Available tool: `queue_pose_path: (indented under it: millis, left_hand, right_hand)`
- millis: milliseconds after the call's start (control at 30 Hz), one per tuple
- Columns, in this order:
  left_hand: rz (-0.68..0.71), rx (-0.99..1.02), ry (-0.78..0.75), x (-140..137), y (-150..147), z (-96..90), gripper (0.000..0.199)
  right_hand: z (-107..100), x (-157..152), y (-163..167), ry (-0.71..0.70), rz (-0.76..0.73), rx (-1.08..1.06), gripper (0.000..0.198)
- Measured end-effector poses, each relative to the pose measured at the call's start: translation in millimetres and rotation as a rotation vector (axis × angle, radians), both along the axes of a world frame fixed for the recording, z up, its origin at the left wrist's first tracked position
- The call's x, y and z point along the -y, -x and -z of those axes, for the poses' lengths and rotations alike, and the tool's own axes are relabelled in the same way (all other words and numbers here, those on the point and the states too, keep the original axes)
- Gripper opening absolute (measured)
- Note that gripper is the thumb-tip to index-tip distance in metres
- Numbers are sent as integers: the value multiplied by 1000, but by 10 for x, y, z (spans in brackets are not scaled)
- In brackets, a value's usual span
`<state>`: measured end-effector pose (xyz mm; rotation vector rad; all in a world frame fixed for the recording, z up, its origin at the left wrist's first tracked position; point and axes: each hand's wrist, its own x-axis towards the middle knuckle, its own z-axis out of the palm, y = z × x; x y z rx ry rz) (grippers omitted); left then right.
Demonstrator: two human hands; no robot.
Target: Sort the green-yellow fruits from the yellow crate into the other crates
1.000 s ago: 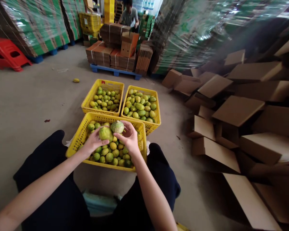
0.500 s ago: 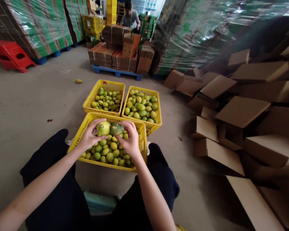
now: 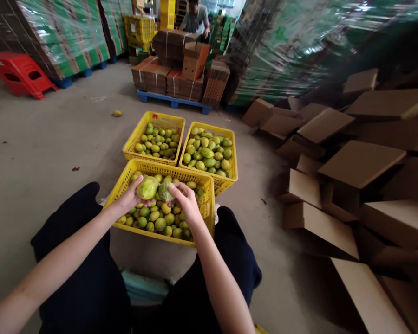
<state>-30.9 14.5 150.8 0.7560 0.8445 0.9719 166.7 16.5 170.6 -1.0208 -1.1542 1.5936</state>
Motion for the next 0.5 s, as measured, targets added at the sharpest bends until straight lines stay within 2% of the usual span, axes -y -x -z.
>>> queue_pose_path:
  millis: [100,233,500]
  left_hand:
    - [-14,65,122,-31,-19,19,64]
    - [-43,88,213,-63,-26,-12,62]
    - [-44,127,246,-76,-58,-64,60]
  right_hand:
    - [58,-8,59,83,-1,-92,37]
    - [57,-19,88,100,-8,-136,36]
    - [49,-13,106,131,34,-180,34]
